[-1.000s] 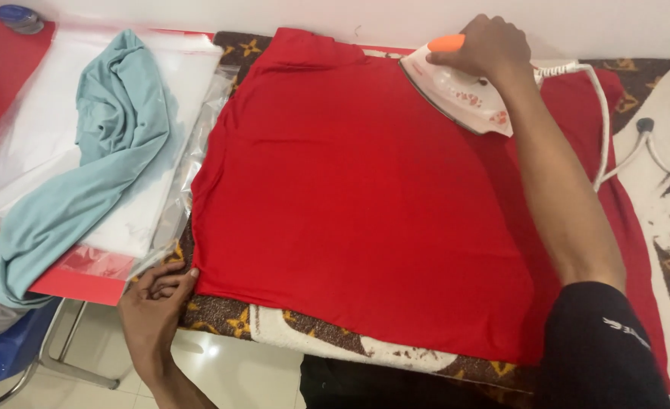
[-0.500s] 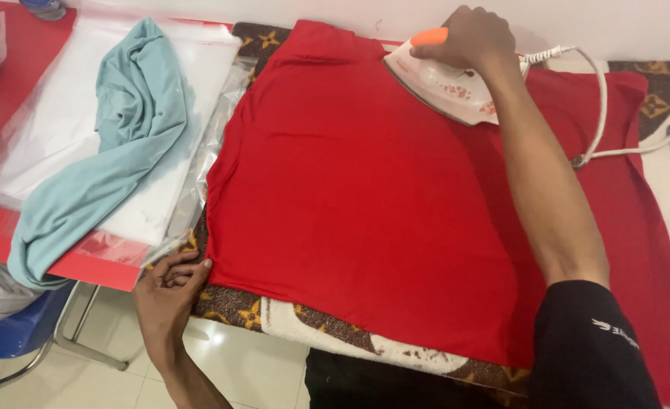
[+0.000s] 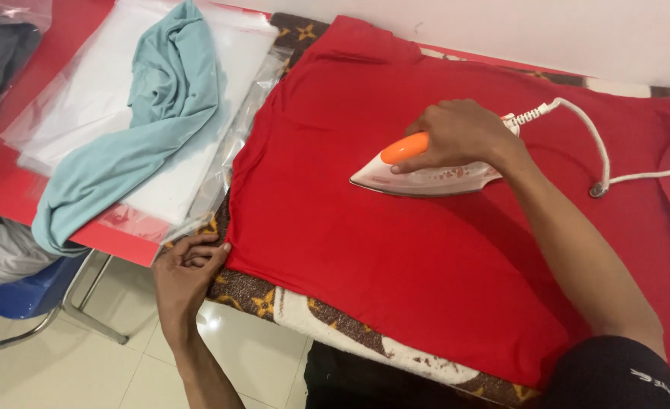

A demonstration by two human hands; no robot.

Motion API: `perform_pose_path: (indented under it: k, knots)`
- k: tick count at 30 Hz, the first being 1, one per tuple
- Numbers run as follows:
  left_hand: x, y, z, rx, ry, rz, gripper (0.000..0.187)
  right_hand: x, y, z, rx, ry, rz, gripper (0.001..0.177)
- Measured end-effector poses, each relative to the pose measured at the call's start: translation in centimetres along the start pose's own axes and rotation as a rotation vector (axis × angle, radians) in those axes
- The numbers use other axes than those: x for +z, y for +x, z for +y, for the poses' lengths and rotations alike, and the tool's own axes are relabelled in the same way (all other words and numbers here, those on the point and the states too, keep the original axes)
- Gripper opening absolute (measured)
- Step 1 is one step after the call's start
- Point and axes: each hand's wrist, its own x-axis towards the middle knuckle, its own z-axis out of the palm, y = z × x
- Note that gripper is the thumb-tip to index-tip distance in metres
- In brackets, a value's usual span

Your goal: Ironing a red garment on an ironing board to remove wrinkles and then folding it.

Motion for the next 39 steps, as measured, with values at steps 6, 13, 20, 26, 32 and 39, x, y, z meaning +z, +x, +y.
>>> perform_pose_path:
  k: [6, 13, 20, 26, 32, 39]
  knots:
    - [0.3, -1.5, 3.8, 0.017, 0.061, 0.004, 0.023, 0.2, 5.2, -0.8, -0.003, -0.010, 0.242, 0.078]
    - [0.0, -1.3, 3.2, 0.055, 0.064, -0.018, 0.024, -0.6, 11.9, -2.0, 0.107, 0.041, 0.365, 0.073]
    - [-0.1, -1.1, 3.2, 0.026, 0.037, -0.033, 0.021, -2.2, 9.6, -5.0, -0.281, -0.049, 0.078, 0.076]
    - [0.0, -1.2, 3.3, 0.033, 0.048, -0.033, 0.020, -0.3, 15.7, -6.1, -0.084, -0.052, 0.328, 0.076]
    - [-0.2, -1.1, 3.3, 0.052, 0.045, -0.035, 0.019, -2.5, 15.8, -7.6, -0.145, 0.014, 0.252, 0.073]
    - [-0.2, -1.1, 3.4, 0.024, 0.000, -0.053, 0.021, -0.4, 19.7, -7.4, 0.039, 0.055, 0.418, 0.072]
